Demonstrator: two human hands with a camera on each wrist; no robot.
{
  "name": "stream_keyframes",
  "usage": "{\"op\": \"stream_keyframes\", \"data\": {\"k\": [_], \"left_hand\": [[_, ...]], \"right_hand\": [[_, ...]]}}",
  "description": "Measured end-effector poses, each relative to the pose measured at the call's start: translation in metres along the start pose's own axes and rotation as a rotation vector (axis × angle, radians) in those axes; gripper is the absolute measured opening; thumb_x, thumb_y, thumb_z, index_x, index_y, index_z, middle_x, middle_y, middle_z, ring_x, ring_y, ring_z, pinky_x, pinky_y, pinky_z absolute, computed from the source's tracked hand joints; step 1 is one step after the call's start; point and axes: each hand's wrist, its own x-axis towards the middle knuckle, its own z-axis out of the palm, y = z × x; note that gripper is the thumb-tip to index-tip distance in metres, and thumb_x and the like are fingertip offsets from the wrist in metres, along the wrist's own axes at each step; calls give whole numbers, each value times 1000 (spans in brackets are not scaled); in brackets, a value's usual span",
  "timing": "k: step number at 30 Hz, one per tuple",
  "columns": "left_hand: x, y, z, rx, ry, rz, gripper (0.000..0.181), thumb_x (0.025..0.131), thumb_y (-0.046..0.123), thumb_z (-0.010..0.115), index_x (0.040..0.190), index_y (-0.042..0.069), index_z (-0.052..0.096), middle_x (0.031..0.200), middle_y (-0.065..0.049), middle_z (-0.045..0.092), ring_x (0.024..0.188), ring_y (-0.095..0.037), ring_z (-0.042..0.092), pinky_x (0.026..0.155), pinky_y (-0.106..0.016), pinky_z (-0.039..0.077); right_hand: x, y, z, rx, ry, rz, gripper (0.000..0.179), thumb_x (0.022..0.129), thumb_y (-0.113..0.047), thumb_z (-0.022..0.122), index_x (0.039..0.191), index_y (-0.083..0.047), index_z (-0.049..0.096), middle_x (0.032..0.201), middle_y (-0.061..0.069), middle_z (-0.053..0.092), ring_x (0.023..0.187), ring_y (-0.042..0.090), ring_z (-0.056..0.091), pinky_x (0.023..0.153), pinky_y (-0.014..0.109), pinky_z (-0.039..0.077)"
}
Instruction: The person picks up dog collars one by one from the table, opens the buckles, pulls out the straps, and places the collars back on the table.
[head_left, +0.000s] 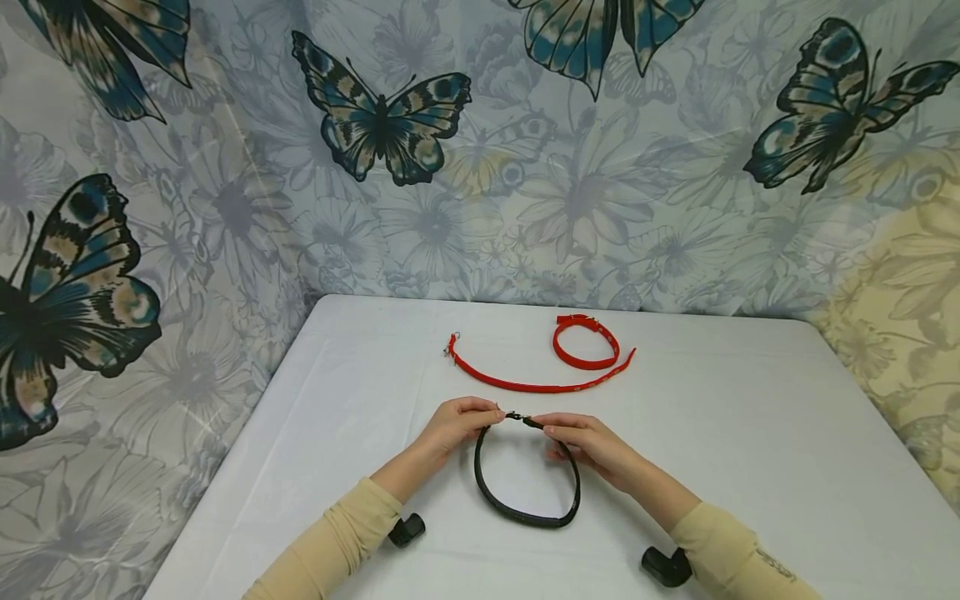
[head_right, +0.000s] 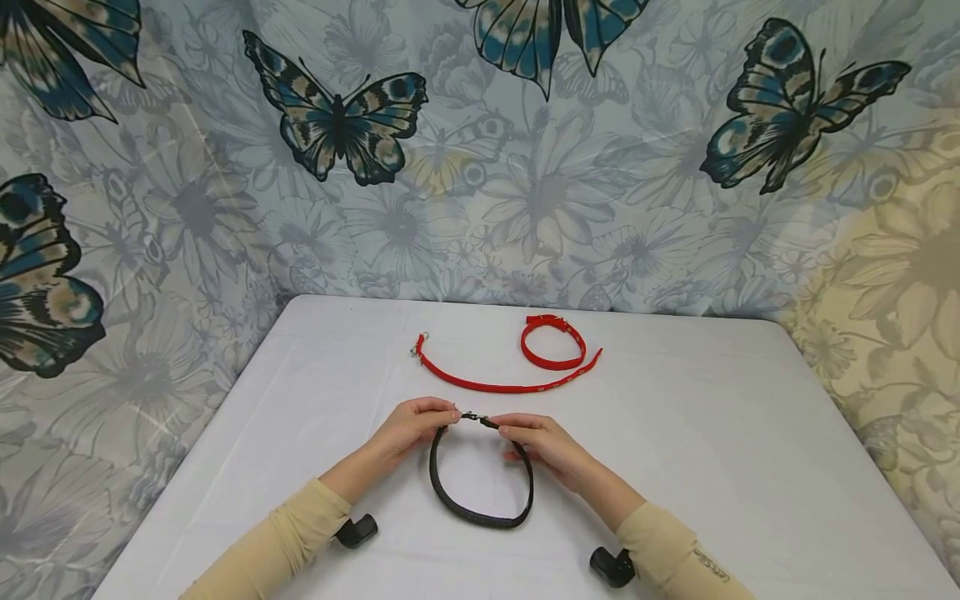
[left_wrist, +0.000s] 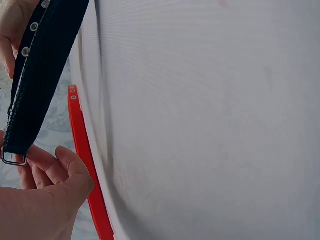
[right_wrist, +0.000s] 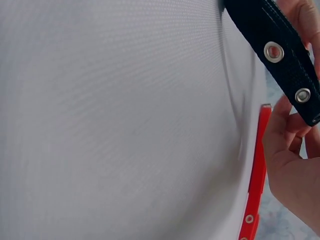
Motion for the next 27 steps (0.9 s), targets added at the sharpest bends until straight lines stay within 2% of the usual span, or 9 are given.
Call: {"op": "stream_keyframes", "data": {"k": [4, 8, 14, 18, 22, 27], "left_hand": [[0, -1, -3, 9, -2, 3, 23, 80, 22, 80, 96, 8, 73, 88, 4, 70, 81, -9, 60, 71, -24, 47], [1, -1, -9, 36, -37, -3, 27, 80, 21, 80, 101, 6, 72, 89, 3, 71, 82, -9, 61, 71, -24, 48], [0, 2, -17, 174, -96, -11, 38, 78, 24, 82, 110, 9, 71, 90, 4, 69, 82, -9, 61, 72, -25, 48], [0, 4, -23, 237, -108, -11, 36, 77, 28, 83, 109, 13, 73, 91, 2, 68, 82, -11, 60, 72, -27, 47], [1, 4, -29, 257, -82, 9, 34, 79, 26, 81, 107, 11, 73, 91, 0, 71, 81, -12, 62, 70, -27, 48], [3, 3, -38, 254, 5, 18, 33, 80, 27, 80, 107, 8, 73, 91, -1, 73, 77, -11, 61, 72, -29, 52]], "right_hand": [[-2, 1, -4, -26, 1, 16, 45, 96, -26, 62, 133, 0, 58, 128, 16, 55, 102, 25, 58, 90, 35, 51], [-4, 3, -8, -44, 41, 26, 46, 96, -29, 62, 131, 0, 59, 131, 15, 56, 106, 26, 60, 92, 36, 51], [-8, 3, -15, -64, 120, 39, 45, 94, -33, 65, 125, 0, 63, 131, 13, 60, 112, 27, 51, 90, 34, 51], [-12, 1, -23, -32, 180, 60, 43, 93, -32, 66, 122, 0, 64, 125, 13, 63, 100, 20, 54, 84, 27, 51], [-16, 0, -35, 28, 222, 60, 39, 94, -31, 65, 120, -1, 64, 115, 7, 66, 84, 12, 56, 80, 23, 52], [-23, 0, -51, 117, 255, 35, 27, 96, -28, 63, 113, -7, 67, 108, 1, 67, 78, 9, 62, 81, 25, 54]]}}
